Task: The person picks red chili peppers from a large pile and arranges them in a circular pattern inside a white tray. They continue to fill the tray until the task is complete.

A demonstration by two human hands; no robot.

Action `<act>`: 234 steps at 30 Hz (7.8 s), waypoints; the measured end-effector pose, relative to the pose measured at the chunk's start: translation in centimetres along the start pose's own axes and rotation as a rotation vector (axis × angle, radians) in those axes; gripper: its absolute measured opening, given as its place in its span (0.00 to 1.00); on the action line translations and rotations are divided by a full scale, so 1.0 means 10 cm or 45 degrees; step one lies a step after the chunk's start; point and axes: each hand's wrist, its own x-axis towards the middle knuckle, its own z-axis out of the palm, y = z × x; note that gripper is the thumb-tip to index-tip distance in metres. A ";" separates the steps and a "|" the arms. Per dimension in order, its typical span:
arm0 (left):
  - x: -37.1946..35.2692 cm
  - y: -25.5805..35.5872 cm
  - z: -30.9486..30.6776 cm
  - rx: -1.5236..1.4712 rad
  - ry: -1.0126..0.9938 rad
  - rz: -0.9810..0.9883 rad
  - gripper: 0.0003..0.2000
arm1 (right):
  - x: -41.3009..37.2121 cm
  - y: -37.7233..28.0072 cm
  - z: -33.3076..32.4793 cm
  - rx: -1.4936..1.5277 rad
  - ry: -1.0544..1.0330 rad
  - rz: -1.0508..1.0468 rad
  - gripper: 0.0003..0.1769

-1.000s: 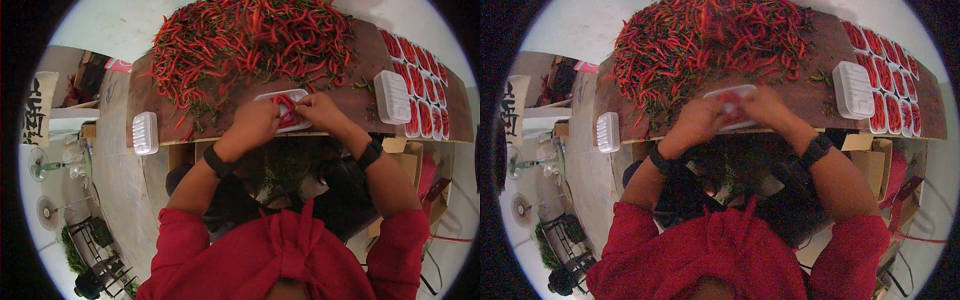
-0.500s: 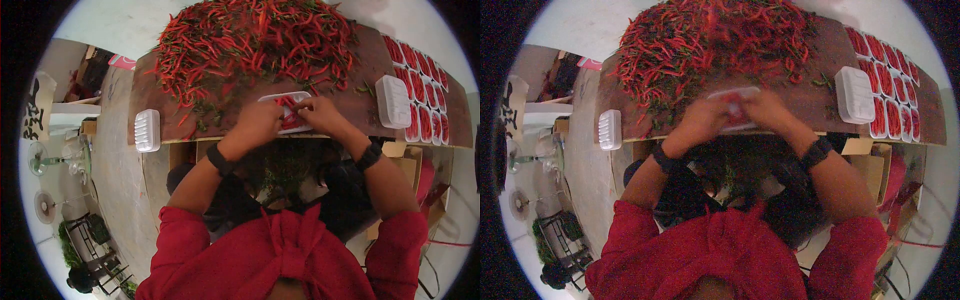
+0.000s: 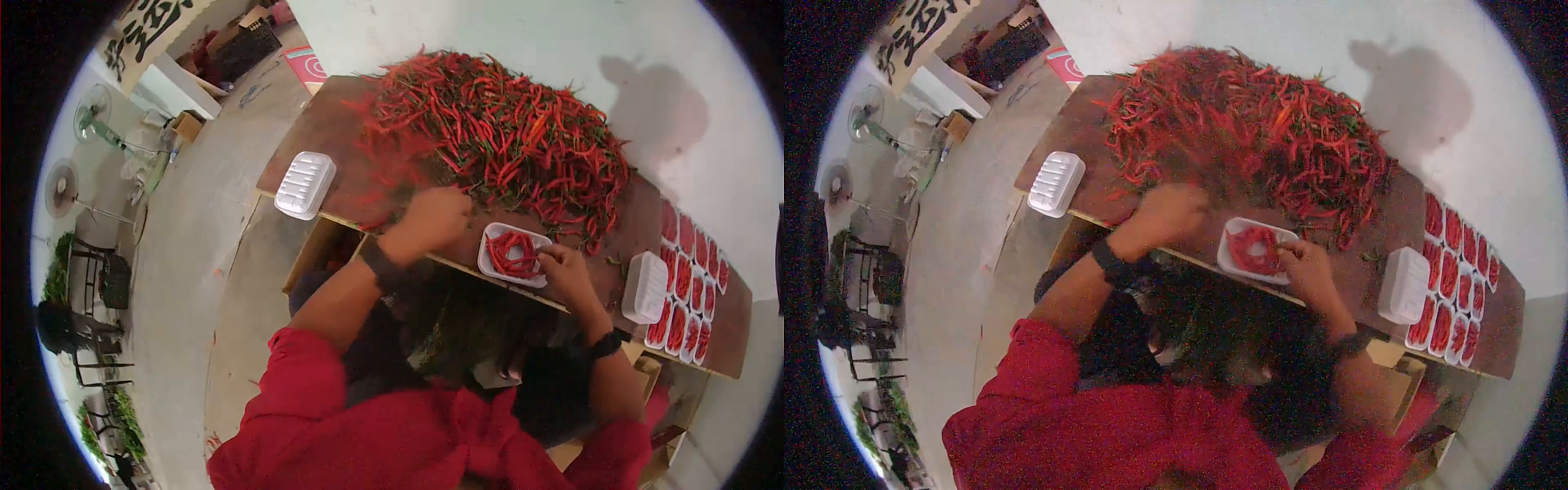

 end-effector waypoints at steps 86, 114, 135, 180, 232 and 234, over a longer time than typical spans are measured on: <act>-0.21 0.81 -0.16 0.213 0.017 0.545 0.10 | -0.43 -0.11 0.45 -0.231 0.143 -0.169 0.10; -0.02 0.67 0.16 0.105 -0.126 0.789 0.10 | -0.32 -0.02 0.36 -0.263 0.227 -0.240 0.14; -0.04 0.54 0.29 0.023 -0.110 0.647 0.07 | -0.29 -0.10 0.33 -0.247 0.116 -0.162 0.14; 0.05 0.10 -0.33 0.147 0.054 0.184 0.08 | 0.15 0.40 -0.73 -1.157 0.470 0.119 0.18; 0.24 0.79 0.27 -0.355 -0.084 0.207 0.11 | -0.01 -0.01 -0.06 -0.224 0.078 -0.149 0.13; 0.24 0.78 0.33 -0.374 -0.006 0.243 0.07 | -0.03 -0.06 -0.05 -0.241 0.074 -0.142 0.13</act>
